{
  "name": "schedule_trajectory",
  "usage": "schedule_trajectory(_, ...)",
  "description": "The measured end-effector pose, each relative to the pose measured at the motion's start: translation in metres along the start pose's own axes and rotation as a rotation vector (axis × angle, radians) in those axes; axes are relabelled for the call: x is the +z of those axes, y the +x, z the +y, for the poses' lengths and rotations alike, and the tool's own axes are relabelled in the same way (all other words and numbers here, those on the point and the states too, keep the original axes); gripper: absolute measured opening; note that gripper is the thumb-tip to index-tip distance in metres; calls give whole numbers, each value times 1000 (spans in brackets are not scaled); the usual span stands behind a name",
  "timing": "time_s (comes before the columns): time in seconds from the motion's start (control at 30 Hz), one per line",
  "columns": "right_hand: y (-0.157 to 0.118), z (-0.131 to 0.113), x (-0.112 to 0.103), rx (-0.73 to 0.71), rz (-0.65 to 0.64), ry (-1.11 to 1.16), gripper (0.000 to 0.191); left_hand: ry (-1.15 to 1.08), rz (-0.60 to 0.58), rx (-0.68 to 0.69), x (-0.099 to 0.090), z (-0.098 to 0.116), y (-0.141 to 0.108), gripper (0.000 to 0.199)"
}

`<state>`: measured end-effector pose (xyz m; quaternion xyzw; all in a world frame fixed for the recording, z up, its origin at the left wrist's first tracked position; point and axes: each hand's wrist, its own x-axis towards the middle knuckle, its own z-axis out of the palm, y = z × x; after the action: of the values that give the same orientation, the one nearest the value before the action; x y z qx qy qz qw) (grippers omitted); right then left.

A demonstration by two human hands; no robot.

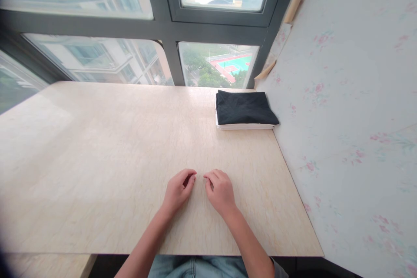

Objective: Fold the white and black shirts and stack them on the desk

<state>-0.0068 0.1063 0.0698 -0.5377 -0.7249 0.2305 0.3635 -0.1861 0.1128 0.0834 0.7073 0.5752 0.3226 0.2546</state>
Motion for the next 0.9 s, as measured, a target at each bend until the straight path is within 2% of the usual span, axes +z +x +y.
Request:
schedule_trajectory(0.07, 3, -3, -4, 98, -4, 130, 22, 2, -2, 0, 0, 0, -1, 18)
schedule_trajectory(0.13, 15, -2, -15, 274, 30, 334, 25, 2, -5, 2, 0, 0, -1, 18)
schedule_trajectory(0.2, 41, 5, -36, 417, 126, 471, 33, 2, -10, 7, -1, 1, -2, 17)
schedule_trajectory(0.23, 60, 12, -50, 433, 194, 468, 35, 2, -13, 9, -1, 1, -2, 17)
schedule_trajectory(0.37, 158, 50, -112, 248, 557, 135, 30, 2, -21, 13, -1, 1, -2, 18)
schedule_trajectory(0.4, 182, 60, -125, 238, 597, 43, 30, 1, -22, 12, -1, 0, -2, 18)
schedule_trajectory(0.47, 222, 78, -142, 240, 538, -126, 34, -3, -23, 9, -1, 0, -2, 17)
schedule_trajectory(0.57, 254, 99, -143, 301, 344, -363, 54, -7, -21, 1, -1, 0, -2, 16)
schedule_trajectory(0.63, 258, 108, -131, 356, 230, -491, 62, -9, -20, -3, -1, -1, -1, 16)
schedule_trajectory(0.67, 257, 111, -123, 372, 194, -543, 60, -11, -20, -4, -1, -1, -1, 16)
schedule_trajectory(0.73, 251, 117, -109, 373, 184, -615, 49, -15, -22, -5, 0, -2, -1, 16)
schedule_trajectory(0.8, 246, 121, -99, 358, 237, -641, 40, -19, -22, -6, 0, -2, -1, 16)
schedule_trajectory(0.9, 243, 125, -96, 356, 318, -594, 32, -26, -20, -9, -1, -3, -1, 17)
